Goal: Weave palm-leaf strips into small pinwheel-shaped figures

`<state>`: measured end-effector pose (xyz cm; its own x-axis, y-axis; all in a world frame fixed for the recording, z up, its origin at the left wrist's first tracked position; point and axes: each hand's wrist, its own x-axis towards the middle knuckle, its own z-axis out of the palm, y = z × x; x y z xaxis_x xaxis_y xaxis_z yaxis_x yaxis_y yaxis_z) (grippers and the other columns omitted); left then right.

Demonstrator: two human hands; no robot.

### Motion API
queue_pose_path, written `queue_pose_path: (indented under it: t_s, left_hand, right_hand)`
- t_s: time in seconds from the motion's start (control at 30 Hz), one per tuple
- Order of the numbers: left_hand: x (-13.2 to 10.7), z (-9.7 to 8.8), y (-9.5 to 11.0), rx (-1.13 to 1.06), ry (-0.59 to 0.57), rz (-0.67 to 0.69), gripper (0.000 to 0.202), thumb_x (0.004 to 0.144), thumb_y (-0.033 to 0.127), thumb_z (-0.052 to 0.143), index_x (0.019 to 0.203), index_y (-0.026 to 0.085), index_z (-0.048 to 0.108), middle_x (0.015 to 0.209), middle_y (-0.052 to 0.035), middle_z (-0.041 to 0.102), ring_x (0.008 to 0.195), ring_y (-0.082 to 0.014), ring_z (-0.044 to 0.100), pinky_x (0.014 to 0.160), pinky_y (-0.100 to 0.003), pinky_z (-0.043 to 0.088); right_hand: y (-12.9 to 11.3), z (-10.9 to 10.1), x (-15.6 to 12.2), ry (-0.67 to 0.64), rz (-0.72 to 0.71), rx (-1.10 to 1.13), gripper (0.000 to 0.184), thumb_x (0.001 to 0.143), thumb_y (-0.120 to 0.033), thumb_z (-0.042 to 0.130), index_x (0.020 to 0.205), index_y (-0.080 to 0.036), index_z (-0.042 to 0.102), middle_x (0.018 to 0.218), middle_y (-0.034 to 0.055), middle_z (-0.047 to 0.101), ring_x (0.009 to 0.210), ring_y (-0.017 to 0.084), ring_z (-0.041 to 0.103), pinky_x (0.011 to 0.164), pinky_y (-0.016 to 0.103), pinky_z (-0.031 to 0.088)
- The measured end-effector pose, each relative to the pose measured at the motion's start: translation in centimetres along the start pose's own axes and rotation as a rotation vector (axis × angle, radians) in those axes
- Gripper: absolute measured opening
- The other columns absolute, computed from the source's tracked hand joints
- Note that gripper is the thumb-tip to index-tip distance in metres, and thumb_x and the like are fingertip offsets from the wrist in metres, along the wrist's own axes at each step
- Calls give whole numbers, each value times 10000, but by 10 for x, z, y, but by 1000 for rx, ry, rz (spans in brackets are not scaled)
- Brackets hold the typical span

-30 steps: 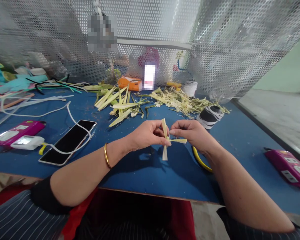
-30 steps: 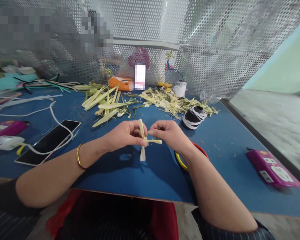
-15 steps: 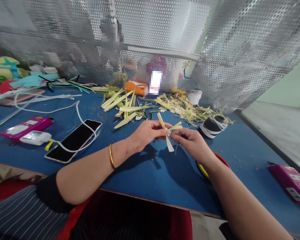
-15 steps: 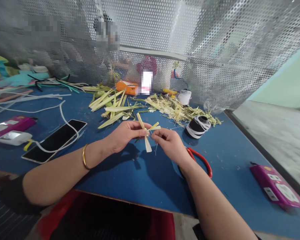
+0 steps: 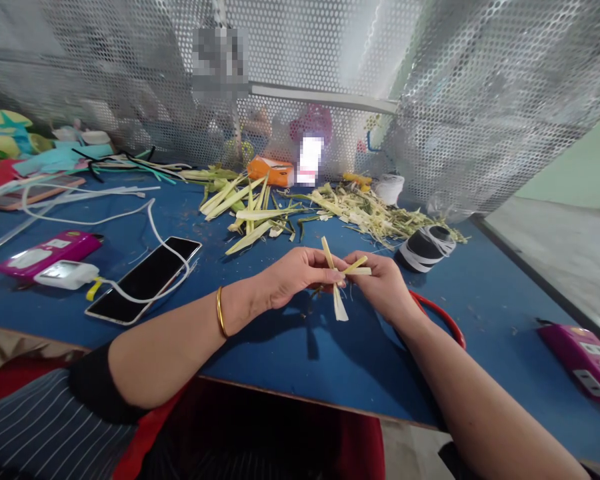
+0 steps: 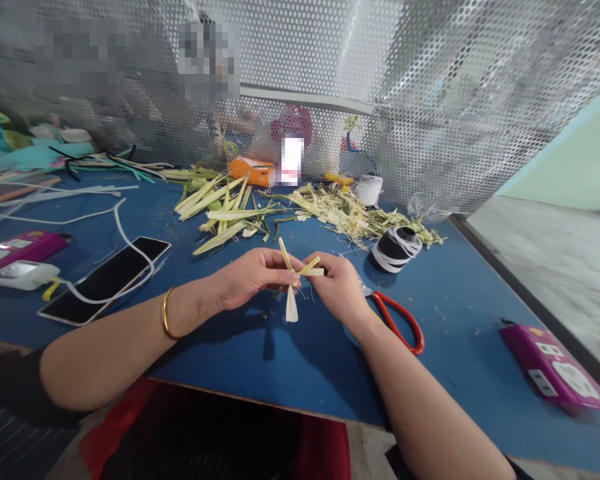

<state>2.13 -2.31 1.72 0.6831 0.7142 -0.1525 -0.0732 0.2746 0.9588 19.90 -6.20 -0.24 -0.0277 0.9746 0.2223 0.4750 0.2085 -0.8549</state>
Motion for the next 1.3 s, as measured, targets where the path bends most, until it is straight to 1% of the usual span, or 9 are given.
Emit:
queue_pose_path:
  t_s: [0.13, 0.27, 0.4, 0.53, 0.67, 0.8, 1.07, 1.2, 1.3]
  left_hand:
    - [1, 1, 1, 44, 57, 11, 127, 700, 142, 741, 827, 139, 744, 678, -21, 686, 613, -94, 592, 650, -246, 483]
    - [3, -1, 4, 158, 244, 131, 80, 710, 104, 709, 783, 136, 723, 674, -10, 679, 626, -99, 596, 684, -263, 502]
    - [6, -4, 1, 396, 402, 253, 67, 736, 147, 695, 797, 142, 721, 644, -4, 661, 609, -111, 597, 652, -261, 490]
    - [10, -6, -6, 501, 440, 298, 99, 749, 193, 686, 826, 146, 727, 655, -15, 668, 614, -121, 606, 625, -258, 480]
    - [13, -8, -10, 410, 467, 250, 87, 742, 187, 688, 804, 130, 706, 686, -25, 671, 616, -117, 608, 631, -260, 496]
    - [13, -10, -9, 303, 436, 241, 125, 703, 186, 737, 791, 127, 671, 695, -18, 661, 620, -111, 607, 645, -263, 513]
    - [10, -9, -4, 309, 255, 118, 184, 630, 175, 790, 758, 142, 662, 661, -17, 668, 622, -124, 629, 669, -290, 528]
    - [7, -5, -4, 495, 173, 138, 191, 624, 181, 783, 734, 156, 629, 627, 8, 651, 612, -134, 626, 609, -266, 488]
    - [1, 0, 0, 635, 130, 158, 249, 613, 200, 804, 723, 164, 583, 641, 18, 650, 620, -134, 615, 568, -241, 442]
  right_hand:
    - [-2, -4, 0, 7, -27, -108, 130, 787, -232, 549, 703, -192, 640, 623, -16, 598, 620, 148, 490, 607, 263, 350]
    - [-9, -7, -3, 27, -77, -287, 185, 845, -284, 555, 688, -204, 612, 646, 3, 608, 616, 154, 488, 596, 269, 343]
    - [-20, -8, -7, -57, -245, -285, 205, 893, -204, 496, 702, -208, 571, 715, 19, 616, 674, 159, 536, 653, 269, 382]
    - [-24, -5, -9, -96, -327, -306, 208, 910, -175, 475, 721, -204, 557, 731, 28, 600, 675, 158, 540, 656, 271, 383]
    - [-21, 0, -9, -118, -420, -462, 215, 928, -149, 447, 759, -201, 569, 764, 39, 615, 728, 173, 548, 696, 288, 374]
    - [-24, -1, -11, -94, -548, -533, 240, 956, -166, 413, 780, -197, 574, 770, 57, 615, 734, 190, 536, 696, 309, 372]
    - [-29, -18, -9, 20, -550, -539, 232, 972, -218, 419, 860, -207, 622, 814, 65, 638, 775, 205, 568, 736, 337, 381]
    - [-31, -17, -8, -21, -450, -342, 195, 939, -197, 474, 813, -210, 622, 804, 46, 655, 774, 183, 588, 768, 323, 402]
    - [-28, -16, -6, -64, -268, -176, 161, 895, -244, 533, 772, -198, 627, 765, 30, 650, 735, 168, 572, 719, 300, 414]
